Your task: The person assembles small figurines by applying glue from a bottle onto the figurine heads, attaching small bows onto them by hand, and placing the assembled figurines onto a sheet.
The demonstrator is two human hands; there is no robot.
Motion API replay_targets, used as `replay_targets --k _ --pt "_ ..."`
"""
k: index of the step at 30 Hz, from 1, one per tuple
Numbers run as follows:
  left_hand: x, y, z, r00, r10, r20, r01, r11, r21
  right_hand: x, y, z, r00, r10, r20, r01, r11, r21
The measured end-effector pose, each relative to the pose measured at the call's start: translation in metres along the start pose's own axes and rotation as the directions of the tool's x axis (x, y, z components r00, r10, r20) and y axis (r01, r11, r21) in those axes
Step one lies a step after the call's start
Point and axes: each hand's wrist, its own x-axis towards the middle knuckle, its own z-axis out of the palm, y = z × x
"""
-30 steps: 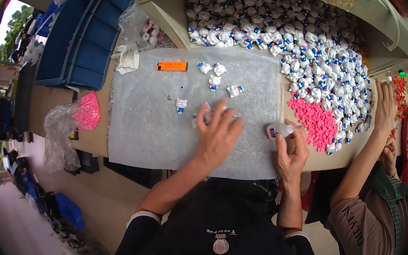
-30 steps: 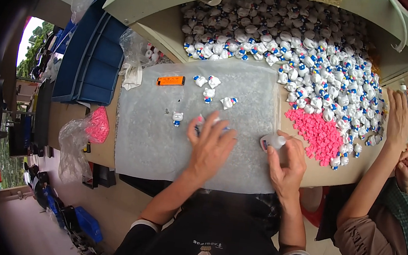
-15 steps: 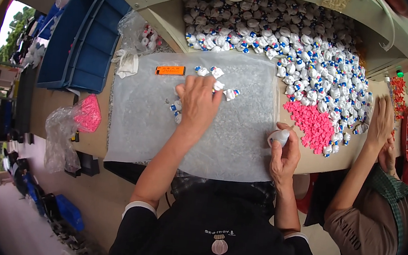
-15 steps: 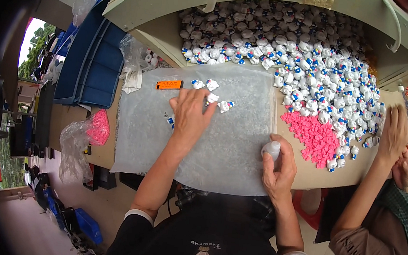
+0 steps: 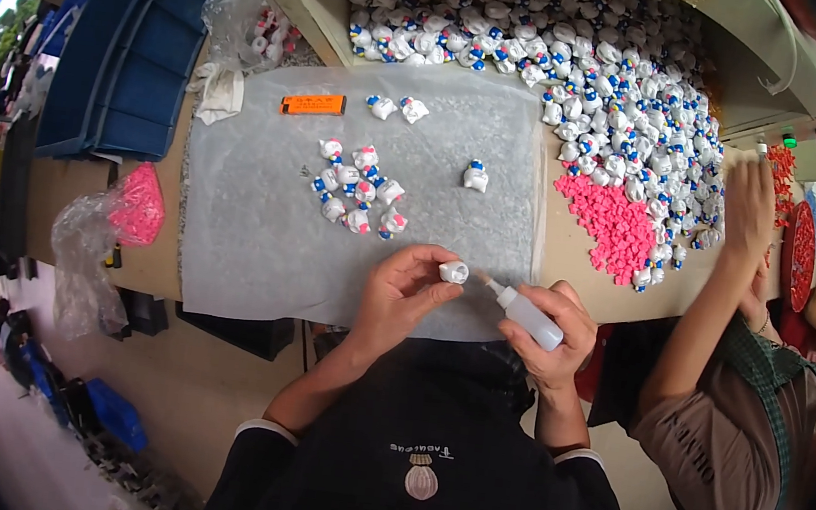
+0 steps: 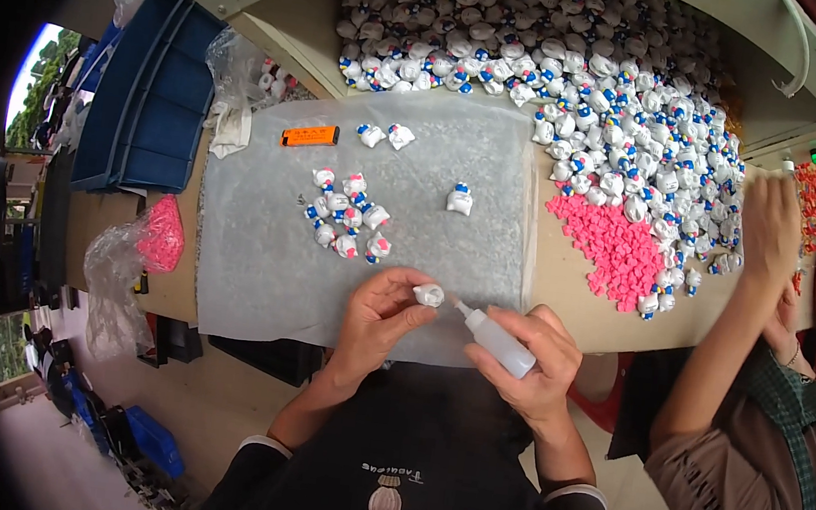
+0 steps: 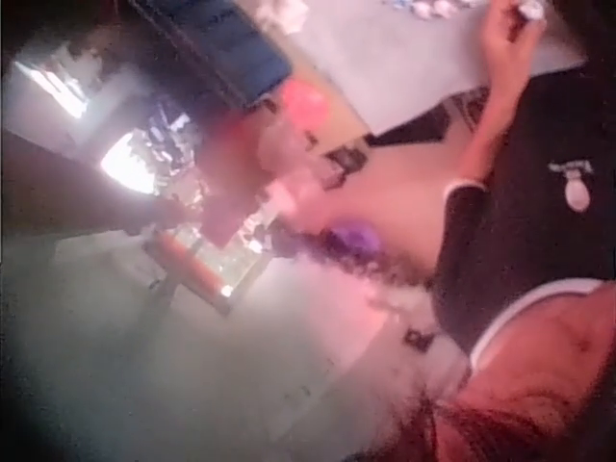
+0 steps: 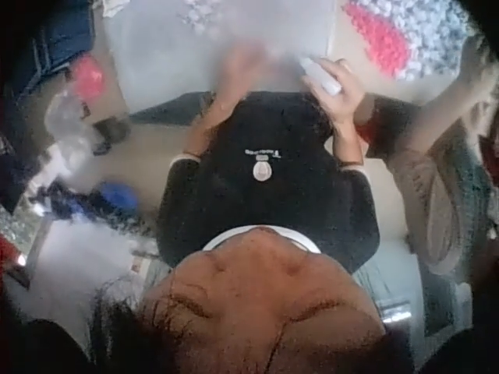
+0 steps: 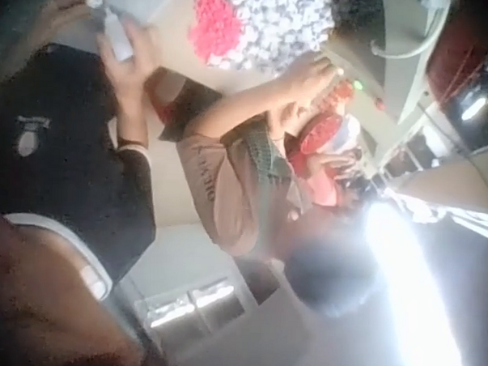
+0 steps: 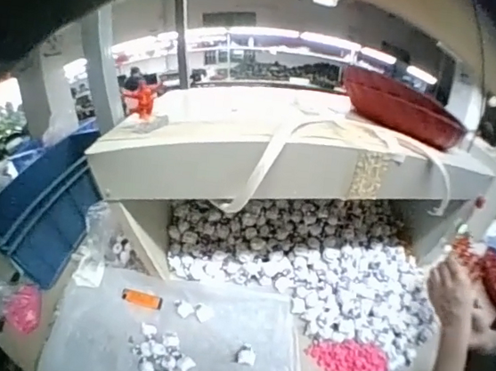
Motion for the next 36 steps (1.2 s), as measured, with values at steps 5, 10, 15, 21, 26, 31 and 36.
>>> replay_targets --k 5,10,15,21,26,31,36 --pt "-0.0014 -0.0083 -0.0034 1.000 0.009 0.000 -0.009 0.999 -0.032 -0.0052 0.0011 0.0025 1.000 -0.019 0.005 0.019 1.000 0.004" --pt "-0.0030 -0.0112 -0.0034 1.000 0.006 0.004 -0.005 0.999 -0.053 -0.0075 0.0045 0.0067 1.000 -0.022 0.016 0.022 1.000 0.001" --pt "-0.0020 -0.0071 -0.0001 1.000 0.001 0.014 -0.001 1.000 -0.016 -0.0049 0.0007 0.0043 1.000 0.000 0.026 0.000 1.000 -0.008" --pt "-0.0028 -0.0073 -0.0019 1.000 0.004 -0.027 -0.005 1.000 -0.020 -0.0046 0.0038 0.0057 1.000 -0.010 0.024 0.009 1.000 0.008" --pt "-0.0012 -0.0096 -0.0025 1.000 0.013 -0.025 -0.014 0.999 -0.045 -0.0055 0.0044 0.0033 1.000 0.011 0.000 -0.011 1.000 -0.016" --pt "-0.0017 -0.0094 -0.0026 1.000 0.014 -0.028 -0.015 0.999 -0.035 -0.0053 0.0034 0.0047 1.000 0.004 -0.003 -0.004 1.000 -0.012" --pt "-0.0021 -0.0089 -0.0022 1.000 0.014 -0.025 -0.015 0.999 -0.036 -0.0061 0.0021 0.0046 1.000 0.024 0.013 -0.024 1.000 0.012"
